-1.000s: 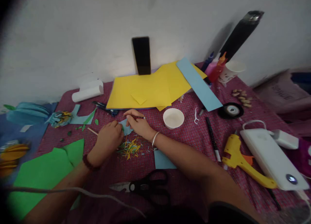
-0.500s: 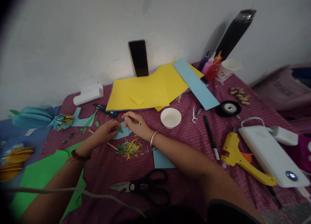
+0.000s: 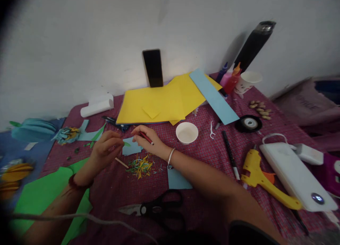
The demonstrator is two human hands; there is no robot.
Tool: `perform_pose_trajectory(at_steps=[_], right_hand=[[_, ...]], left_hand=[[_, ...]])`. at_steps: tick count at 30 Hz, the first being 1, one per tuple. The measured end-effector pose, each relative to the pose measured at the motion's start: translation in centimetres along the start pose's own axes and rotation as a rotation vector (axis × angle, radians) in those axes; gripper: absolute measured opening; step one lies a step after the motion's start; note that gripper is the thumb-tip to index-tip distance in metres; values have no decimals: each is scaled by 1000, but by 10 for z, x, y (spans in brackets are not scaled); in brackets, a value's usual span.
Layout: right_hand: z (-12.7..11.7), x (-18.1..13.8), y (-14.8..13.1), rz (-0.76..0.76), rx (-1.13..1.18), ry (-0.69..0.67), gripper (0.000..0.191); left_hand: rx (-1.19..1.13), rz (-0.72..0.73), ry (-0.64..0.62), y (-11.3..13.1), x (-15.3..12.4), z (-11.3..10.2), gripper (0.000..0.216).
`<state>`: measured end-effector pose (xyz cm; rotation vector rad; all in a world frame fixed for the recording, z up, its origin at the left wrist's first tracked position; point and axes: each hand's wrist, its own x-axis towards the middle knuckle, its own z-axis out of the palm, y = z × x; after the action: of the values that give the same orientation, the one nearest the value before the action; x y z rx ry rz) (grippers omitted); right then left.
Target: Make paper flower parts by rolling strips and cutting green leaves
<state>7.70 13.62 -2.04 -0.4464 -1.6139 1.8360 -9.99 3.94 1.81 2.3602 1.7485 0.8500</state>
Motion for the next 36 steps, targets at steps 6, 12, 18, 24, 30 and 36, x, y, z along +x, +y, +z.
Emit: perform_pose_trajectory(at_steps=[6, 12, 18, 24, 30, 36], right_hand=[[6, -5, -22, 86, 167, -145, 6], [0, -2, -19, 46, 61, -264, 8], [3, 4, -3, -103, -270, -105, 6], [10, 2, -2, -71, -370, -24, 3], [26, 4, 10, -80, -511, 16, 4], [35, 9, 25, -53, -773, 138, 6]], left_hand=[[81, 182, 91, 22, -9, 1, 17], [41, 138, 33, 20, -13, 9, 17], [86, -127, -87, 11, -31, 20, 16], [86, -153, -191, 3, -48, 28, 25], [-168, -241, -103, -9, -53, 29, 22], [-148, -209, -95, -8, -54, 36, 20]])
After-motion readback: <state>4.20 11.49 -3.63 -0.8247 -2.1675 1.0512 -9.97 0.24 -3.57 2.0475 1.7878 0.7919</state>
